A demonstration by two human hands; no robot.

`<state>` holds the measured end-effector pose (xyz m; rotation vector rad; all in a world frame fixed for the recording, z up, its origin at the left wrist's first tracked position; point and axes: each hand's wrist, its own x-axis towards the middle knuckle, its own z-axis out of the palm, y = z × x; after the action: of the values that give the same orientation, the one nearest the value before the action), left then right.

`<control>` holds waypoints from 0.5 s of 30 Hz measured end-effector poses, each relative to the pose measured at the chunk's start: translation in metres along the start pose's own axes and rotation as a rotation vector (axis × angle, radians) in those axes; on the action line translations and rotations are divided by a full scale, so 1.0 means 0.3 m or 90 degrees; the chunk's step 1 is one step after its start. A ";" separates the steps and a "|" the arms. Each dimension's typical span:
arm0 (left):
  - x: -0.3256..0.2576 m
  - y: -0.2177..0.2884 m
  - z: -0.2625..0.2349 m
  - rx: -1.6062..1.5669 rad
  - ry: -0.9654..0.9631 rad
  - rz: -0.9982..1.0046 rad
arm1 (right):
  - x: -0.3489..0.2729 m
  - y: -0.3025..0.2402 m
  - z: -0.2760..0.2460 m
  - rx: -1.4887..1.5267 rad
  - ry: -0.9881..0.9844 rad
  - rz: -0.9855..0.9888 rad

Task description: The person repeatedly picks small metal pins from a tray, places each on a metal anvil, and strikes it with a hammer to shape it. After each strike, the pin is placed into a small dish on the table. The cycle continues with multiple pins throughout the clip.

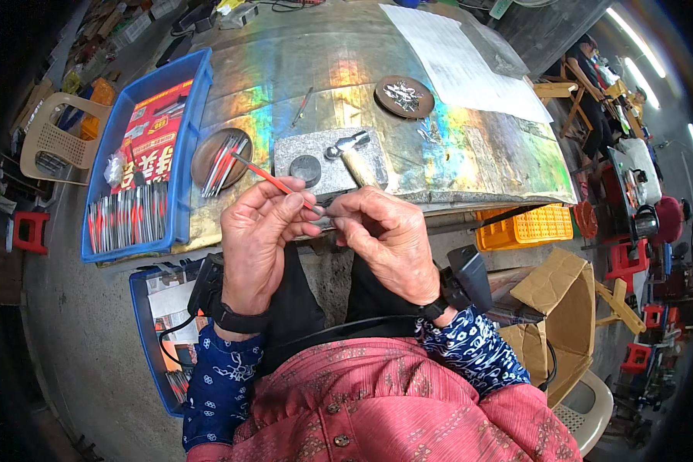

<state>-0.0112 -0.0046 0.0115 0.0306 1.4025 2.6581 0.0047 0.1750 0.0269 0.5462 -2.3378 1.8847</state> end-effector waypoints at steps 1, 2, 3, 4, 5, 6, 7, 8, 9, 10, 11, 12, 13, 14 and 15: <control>-0.004 -0.001 -0.001 -0.014 -0.009 -0.004 | -0.003 -0.001 0.009 0.007 0.004 -0.005; -0.007 -0.002 -0.003 -0.029 -0.017 -0.009 | -0.006 -0.001 0.015 0.020 0.012 -0.004; -0.008 -0.003 -0.005 -0.043 -0.024 -0.014 | -0.008 -0.002 0.020 0.034 0.020 -0.004; -0.010 -0.005 -0.007 -0.050 -0.027 -0.016 | -0.010 -0.002 0.023 0.034 0.015 -0.003; -0.012 -0.006 -0.009 -0.056 -0.027 -0.019 | -0.013 -0.002 0.025 0.040 0.014 0.002; -0.014 -0.009 -0.010 -0.062 -0.027 -0.022 | -0.015 -0.002 0.027 0.046 0.017 0.007; -0.015 -0.010 -0.011 -0.062 -0.025 -0.025 | -0.017 -0.001 0.029 0.051 0.019 0.007; -0.016 -0.011 -0.012 -0.062 -0.022 -0.027 | -0.018 0.000 0.030 0.051 0.018 0.008; -0.018 -0.012 -0.013 -0.063 -0.022 -0.027 | -0.018 0.002 0.031 0.051 0.017 0.005; -0.019 -0.013 -0.014 -0.065 -0.020 -0.030 | -0.019 0.004 0.032 0.049 0.017 0.003; -0.020 -0.014 -0.015 -0.069 -0.021 -0.030 | -0.020 0.006 0.033 0.051 0.015 0.006; -0.021 -0.014 -0.015 -0.073 -0.025 -0.028 | -0.020 0.008 0.033 0.052 0.013 0.011; -0.022 -0.015 -0.017 -0.075 -0.023 -0.030 | -0.022 0.011 0.034 0.052 0.011 0.014; -0.023 -0.016 -0.018 -0.078 -0.023 -0.031 | -0.022 0.013 0.034 0.050 0.012 0.020; -0.024 -0.017 -0.019 -0.081 -0.022 -0.032 | -0.024 0.015 0.034 0.046 0.014 0.023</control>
<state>-0.0041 -0.0074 0.0043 0.0287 1.2053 2.6855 0.0114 0.1675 0.0183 0.4908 -2.2902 1.9868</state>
